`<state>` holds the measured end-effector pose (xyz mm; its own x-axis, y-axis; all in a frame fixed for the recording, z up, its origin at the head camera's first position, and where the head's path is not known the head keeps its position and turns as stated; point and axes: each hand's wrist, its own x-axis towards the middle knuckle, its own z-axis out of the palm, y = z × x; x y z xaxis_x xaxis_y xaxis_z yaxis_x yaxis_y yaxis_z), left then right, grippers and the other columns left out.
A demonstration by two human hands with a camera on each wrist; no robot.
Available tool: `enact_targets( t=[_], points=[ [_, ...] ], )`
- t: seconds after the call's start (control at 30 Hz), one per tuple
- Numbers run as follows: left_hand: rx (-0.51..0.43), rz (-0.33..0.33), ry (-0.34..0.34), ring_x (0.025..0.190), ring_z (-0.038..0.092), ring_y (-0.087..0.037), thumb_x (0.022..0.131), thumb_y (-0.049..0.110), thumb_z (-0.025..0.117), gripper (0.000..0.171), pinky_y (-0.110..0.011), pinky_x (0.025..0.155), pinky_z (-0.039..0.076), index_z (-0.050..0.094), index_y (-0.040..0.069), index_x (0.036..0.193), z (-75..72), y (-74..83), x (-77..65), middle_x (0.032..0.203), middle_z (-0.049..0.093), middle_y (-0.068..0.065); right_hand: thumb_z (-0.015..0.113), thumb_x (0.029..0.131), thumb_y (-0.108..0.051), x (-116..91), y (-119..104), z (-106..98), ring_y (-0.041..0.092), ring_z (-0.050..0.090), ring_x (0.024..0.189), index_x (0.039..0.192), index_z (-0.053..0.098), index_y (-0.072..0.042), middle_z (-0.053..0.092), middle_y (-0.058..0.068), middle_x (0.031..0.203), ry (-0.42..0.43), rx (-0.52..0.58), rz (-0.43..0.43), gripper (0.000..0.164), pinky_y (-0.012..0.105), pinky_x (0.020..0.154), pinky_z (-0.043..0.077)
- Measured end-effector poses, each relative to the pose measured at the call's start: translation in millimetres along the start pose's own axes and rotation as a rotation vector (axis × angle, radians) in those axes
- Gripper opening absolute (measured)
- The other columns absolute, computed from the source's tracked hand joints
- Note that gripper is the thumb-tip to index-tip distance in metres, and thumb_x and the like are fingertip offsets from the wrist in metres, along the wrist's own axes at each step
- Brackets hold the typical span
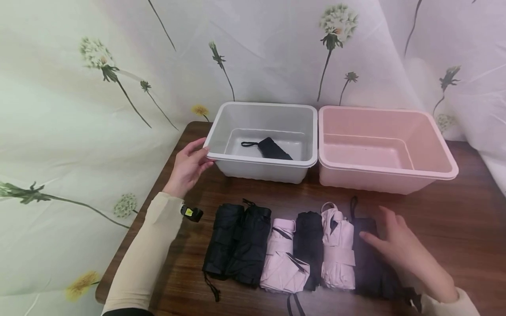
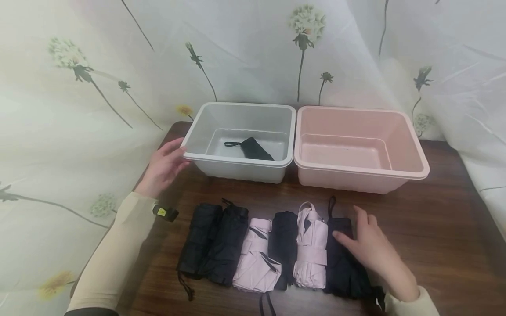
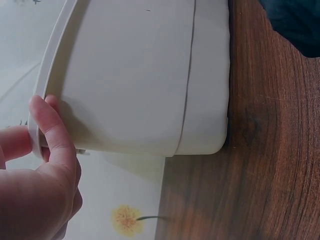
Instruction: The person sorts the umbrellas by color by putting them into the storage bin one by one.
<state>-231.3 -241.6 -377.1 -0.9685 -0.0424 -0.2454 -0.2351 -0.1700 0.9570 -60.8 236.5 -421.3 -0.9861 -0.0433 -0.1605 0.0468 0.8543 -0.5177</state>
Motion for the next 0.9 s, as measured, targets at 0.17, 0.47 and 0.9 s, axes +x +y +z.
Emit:
enact_targets(
  t=[0.17,0.47,0.9],
  points=[
    [0.012,0.003,0.011,0.081,0.061,-0.013,0.094,0.020,0.063,0.053,-0.019,0.071,0.057,0.044,0.016,0.143,0.8,-0.1,0.5,0.130,0.050,-0.011,0.069,0.084,-0.051,-8,4,15,0.059,0.049,0.111,0.142,0.020,0.014,0.043,0.044,0.125,-0.052,-0.020,0.016,0.100,0.065,0.086,0.045],
    [0.013,0.002,0.017,0.080,0.062,-0.013,0.093,0.021,0.064,0.053,-0.019,0.071,0.057,0.044,0.017,0.143,1.8,-0.2,0.4,0.129,0.050,-0.011,0.071,0.081,-0.051,-15,4,26,0.062,0.047,0.114,0.143,0.010,0.017,0.038,0.050,0.129,-0.118,-0.053,0.027,0.111,0.065,0.089,0.045],
    [0.023,-0.006,0.031,0.081,0.060,-0.013,0.094,0.021,0.063,0.052,-0.019,0.072,0.057,0.045,0.018,0.142,1.7,0.3,-1.6,0.129,0.050,-0.010,0.072,0.080,-0.048,-16,4,31,0.064,0.041,0.119,0.146,0.003,0.014,0.031,0.052,0.133,-0.128,0.007,0.066,0.114,0.067,0.090,0.043]
  ],
)
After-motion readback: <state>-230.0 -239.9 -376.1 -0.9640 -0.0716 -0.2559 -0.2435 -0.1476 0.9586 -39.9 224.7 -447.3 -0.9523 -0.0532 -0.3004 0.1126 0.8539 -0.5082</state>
